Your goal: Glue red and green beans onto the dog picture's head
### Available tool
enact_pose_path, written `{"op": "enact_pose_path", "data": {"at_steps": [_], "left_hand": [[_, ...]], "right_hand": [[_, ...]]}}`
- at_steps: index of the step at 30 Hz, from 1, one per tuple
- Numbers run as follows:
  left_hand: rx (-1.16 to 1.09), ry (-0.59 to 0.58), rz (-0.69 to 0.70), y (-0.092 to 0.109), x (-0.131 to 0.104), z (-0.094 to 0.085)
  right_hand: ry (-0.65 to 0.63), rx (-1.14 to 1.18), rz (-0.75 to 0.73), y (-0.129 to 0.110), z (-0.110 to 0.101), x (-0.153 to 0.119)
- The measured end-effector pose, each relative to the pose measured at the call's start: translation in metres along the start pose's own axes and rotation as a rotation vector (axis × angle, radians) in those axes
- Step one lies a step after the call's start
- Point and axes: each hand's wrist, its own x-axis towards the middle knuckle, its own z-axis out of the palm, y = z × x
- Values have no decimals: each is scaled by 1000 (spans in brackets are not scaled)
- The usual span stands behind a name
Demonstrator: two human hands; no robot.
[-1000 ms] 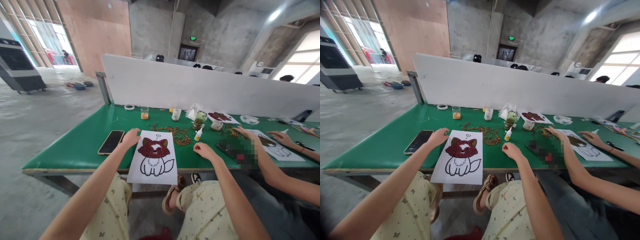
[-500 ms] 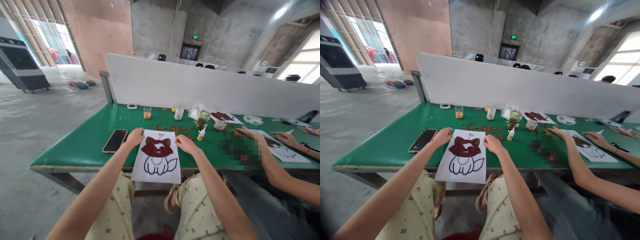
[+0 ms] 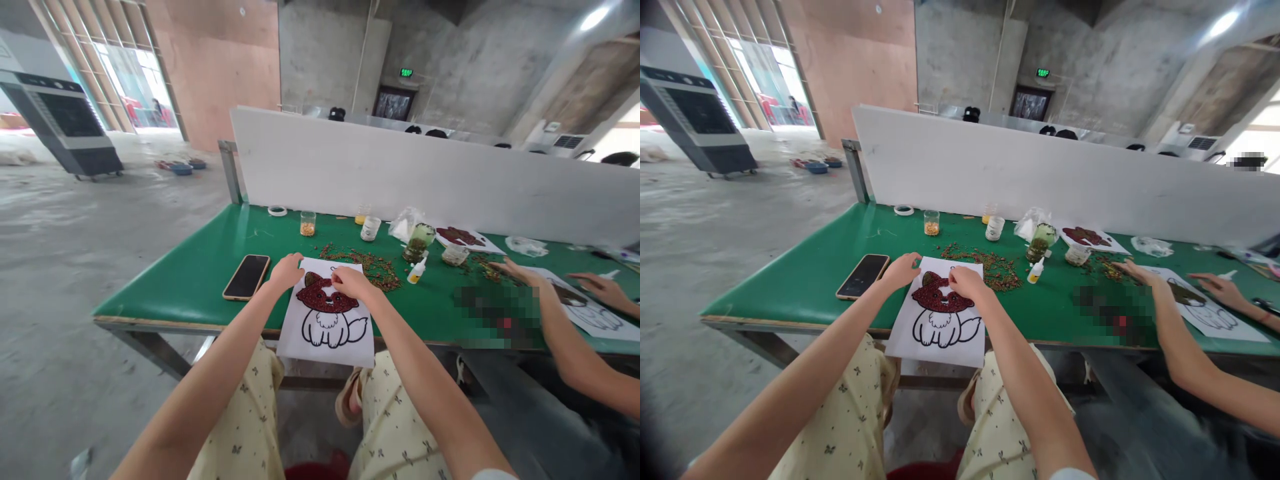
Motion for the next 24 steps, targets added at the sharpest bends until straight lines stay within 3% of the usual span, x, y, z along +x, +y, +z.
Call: {"op": "enact_pose_path", "data": {"at_steps": [24], "left_hand": [[30, -31, -16, 1, -3, -2]], "right_hand": [[-56, -25, 24, -2, 1, 5]]}}
